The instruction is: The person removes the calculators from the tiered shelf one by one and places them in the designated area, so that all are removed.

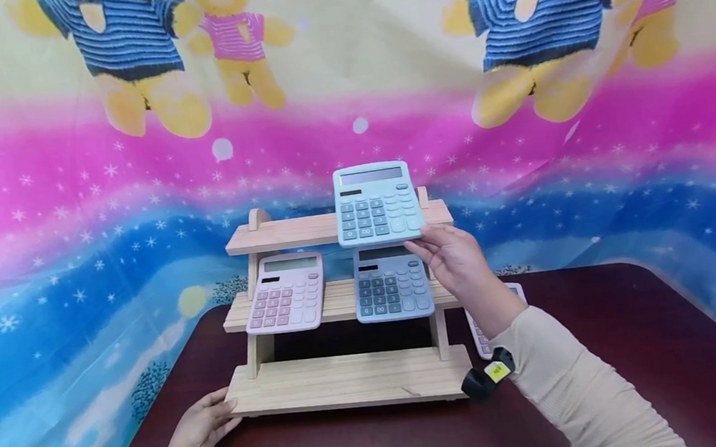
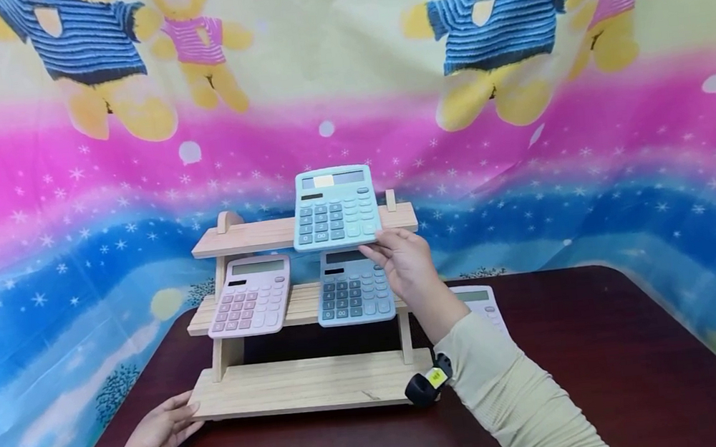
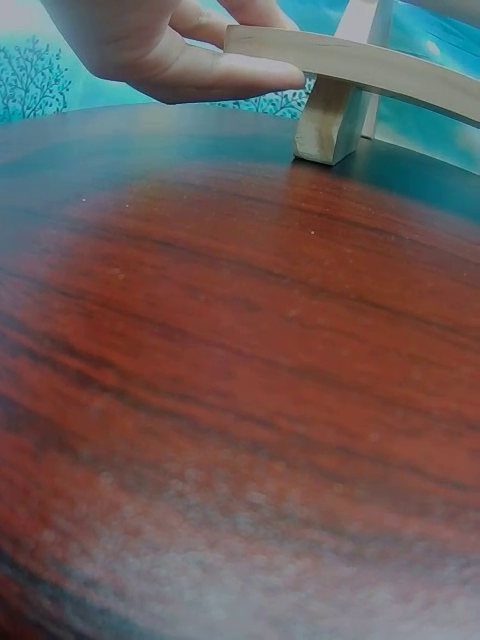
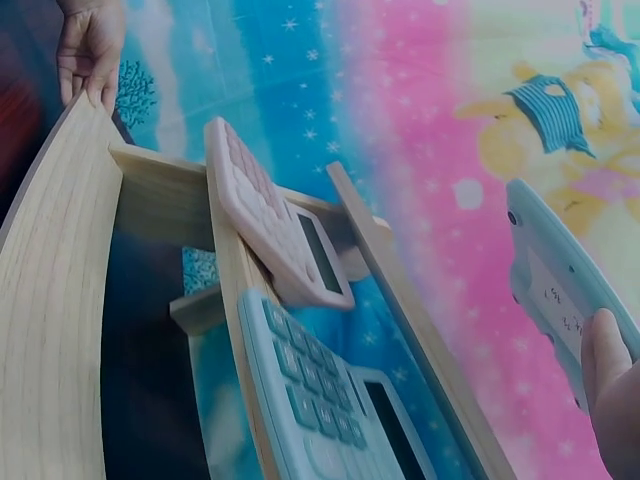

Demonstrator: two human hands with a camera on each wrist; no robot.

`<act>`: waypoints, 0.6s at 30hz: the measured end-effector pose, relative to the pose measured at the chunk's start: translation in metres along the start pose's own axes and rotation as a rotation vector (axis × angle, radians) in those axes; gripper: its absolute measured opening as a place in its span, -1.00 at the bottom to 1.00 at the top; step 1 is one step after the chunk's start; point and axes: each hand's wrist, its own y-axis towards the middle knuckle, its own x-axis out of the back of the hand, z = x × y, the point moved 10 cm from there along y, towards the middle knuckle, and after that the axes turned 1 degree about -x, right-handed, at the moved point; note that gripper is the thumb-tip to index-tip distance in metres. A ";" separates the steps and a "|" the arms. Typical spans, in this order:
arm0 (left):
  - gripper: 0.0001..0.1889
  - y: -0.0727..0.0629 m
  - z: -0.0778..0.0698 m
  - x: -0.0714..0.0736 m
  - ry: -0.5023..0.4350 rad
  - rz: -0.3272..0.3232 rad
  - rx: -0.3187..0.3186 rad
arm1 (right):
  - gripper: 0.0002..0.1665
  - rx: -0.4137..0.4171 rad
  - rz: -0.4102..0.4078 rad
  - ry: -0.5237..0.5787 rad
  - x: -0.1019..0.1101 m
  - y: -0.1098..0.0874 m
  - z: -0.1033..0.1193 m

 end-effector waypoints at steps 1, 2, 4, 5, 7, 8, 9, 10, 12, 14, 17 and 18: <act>-0.28 0.000 0.000 0.000 -0.002 0.000 0.001 | -0.84 0.002 -0.005 0.001 0.004 -0.001 0.002; -0.28 0.000 0.001 0.000 -0.002 0.000 0.001 | -0.85 0.004 -0.005 0.003 0.007 -0.002 0.005; -0.29 0.000 0.000 0.000 -0.004 -0.001 0.002 | -0.85 0.010 -0.004 -0.003 0.012 -0.005 0.010; -0.28 0.001 0.000 0.000 -0.007 0.003 0.002 | -0.84 0.013 -0.008 -0.012 0.015 -0.006 0.012; -0.29 0.000 0.000 0.000 -0.013 0.001 0.005 | -0.82 0.019 -0.006 -0.010 0.021 -0.008 0.017; -0.28 0.000 -0.001 -0.001 -0.014 0.003 0.006 | -0.81 0.020 -0.006 -0.008 0.023 -0.009 0.019; -0.27 0.000 0.000 -0.001 -0.016 0.005 0.009 | -0.81 0.022 -0.008 -0.001 0.026 -0.010 0.021; -0.28 0.000 0.000 -0.001 -0.018 0.005 0.010 | -0.81 0.023 -0.009 0.008 0.029 -0.011 0.023; -0.29 0.000 0.000 -0.002 -0.019 0.005 0.011 | -0.80 0.027 -0.012 0.025 0.035 -0.014 0.026; -0.29 0.000 0.001 -0.002 -0.016 0.008 0.010 | -0.76 0.030 -0.012 0.034 0.040 -0.017 0.029; -0.28 0.000 0.001 -0.001 -0.014 0.012 0.003 | -0.67 0.039 -0.004 0.040 0.047 -0.021 0.033; -0.28 0.000 0.001 -0.001 -0.014 0.014 0.001 | -0.65 0.042 -0.002 0.041 0.050 -0.023 0.035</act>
